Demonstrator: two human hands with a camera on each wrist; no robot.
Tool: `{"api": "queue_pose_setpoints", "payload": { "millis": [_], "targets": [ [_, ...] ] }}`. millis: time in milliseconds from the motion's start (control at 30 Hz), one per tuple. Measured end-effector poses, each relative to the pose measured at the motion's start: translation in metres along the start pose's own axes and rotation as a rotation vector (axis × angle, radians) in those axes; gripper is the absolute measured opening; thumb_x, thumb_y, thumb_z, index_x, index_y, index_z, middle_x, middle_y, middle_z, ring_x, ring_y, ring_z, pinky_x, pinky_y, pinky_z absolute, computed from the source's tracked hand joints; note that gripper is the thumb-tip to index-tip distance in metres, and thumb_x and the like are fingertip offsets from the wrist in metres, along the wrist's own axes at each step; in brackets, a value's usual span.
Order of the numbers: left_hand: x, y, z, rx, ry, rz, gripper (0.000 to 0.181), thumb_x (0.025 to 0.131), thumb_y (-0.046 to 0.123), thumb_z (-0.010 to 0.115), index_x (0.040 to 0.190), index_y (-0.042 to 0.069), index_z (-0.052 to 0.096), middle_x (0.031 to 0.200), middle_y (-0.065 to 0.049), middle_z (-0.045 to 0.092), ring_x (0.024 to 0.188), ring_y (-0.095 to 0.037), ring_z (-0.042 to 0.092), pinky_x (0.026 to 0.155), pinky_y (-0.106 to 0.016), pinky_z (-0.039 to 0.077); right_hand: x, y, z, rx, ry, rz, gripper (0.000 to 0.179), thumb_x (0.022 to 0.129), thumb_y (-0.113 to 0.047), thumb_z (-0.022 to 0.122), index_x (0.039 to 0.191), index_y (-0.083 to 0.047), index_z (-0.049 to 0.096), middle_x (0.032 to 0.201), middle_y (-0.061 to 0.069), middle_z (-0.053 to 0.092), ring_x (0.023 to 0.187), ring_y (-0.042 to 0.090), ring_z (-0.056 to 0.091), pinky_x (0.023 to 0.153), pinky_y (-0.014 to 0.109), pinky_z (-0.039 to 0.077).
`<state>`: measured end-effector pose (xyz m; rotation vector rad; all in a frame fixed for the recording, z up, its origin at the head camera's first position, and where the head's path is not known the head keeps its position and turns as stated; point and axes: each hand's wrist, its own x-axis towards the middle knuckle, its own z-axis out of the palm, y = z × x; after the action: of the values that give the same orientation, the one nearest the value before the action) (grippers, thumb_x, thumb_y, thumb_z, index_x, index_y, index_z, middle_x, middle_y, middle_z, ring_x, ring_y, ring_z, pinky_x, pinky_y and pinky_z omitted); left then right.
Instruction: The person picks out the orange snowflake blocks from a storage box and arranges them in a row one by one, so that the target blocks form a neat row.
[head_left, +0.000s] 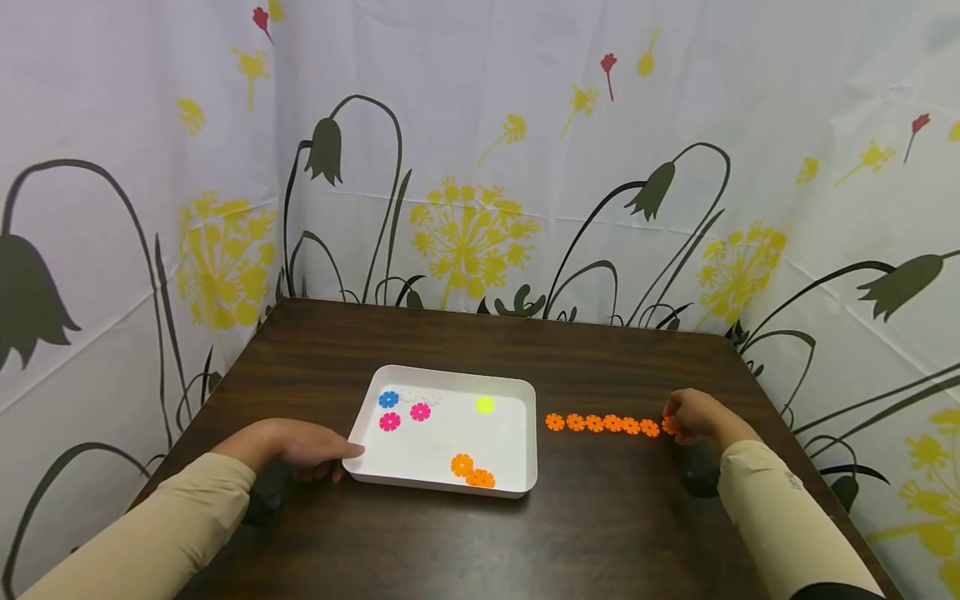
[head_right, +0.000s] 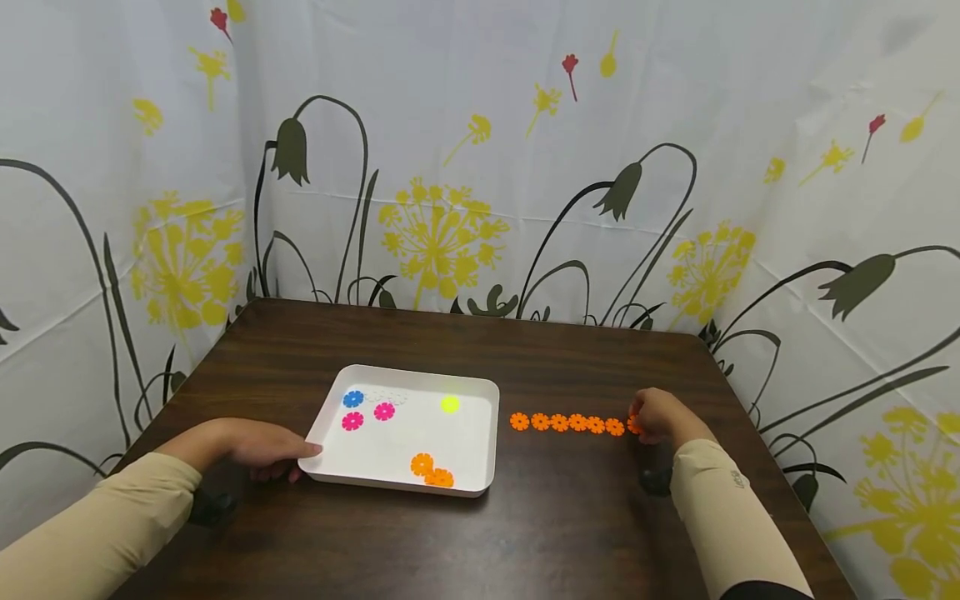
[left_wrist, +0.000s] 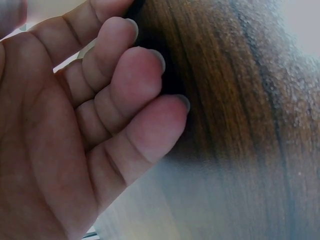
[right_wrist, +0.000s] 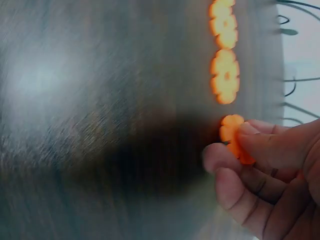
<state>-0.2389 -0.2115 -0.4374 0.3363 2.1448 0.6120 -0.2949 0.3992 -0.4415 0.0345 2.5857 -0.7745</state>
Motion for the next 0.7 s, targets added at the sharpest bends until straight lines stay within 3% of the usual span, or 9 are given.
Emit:
{"api": "queue_pose_setpoints", "payload": {
  "millis": [367,600,700],
  "targets": [
    [-0.001,-0.001,0.001,0.01,-0.005,0.0,0.05,0.103,0.048,0.038,0.086,0.009,0.064,0.073,-0.002,0.052,0.062,-0.016,0.049,0.059,-0.029,0.043,0.008,0.002,0.007,-0.125,0.042,0.027,0.019,0.088,0.001,0.063,0.104,0.003,0.054,0.09,0.017,0.056,0.063,0.021,0.06,0.056,0.032,0.053],
    [-0.001,0.001,0.0,0.008,-0.005,0.005,0.05,0.103,0.048,0.038,0.087,0.008,0.064,0.073,-0.003,0.053,0.063,-0.017,0.049,0.06,-0.03,0.043,0.008,-0.018,-0.008,-0.215,0.089,-0.032,0.022,0.096,-0.014,0.056,0.109,0.004,0.058,0.092,0.016,0.061,0.074,0.022,0.058,0.062,0.035,0.05],
    [-0.001,0.001,0.0,0.007,-0.002,0.006,0.05,0.103,0.047,0.038,0.086,0.008,0.064,0.073,-0.003,0.053,0.063,-0.017,0.049,0.06,-0.03,0.043,0.012,-0.03,-0.012,-0.193,0.105,-0.065,0.03,0.1,-0.021,0.054,0.116,0.004,0.058,0.094,0.017,0.064,0.074,0.022,0.06,0.064,0.036,0.051]
  ]
}}
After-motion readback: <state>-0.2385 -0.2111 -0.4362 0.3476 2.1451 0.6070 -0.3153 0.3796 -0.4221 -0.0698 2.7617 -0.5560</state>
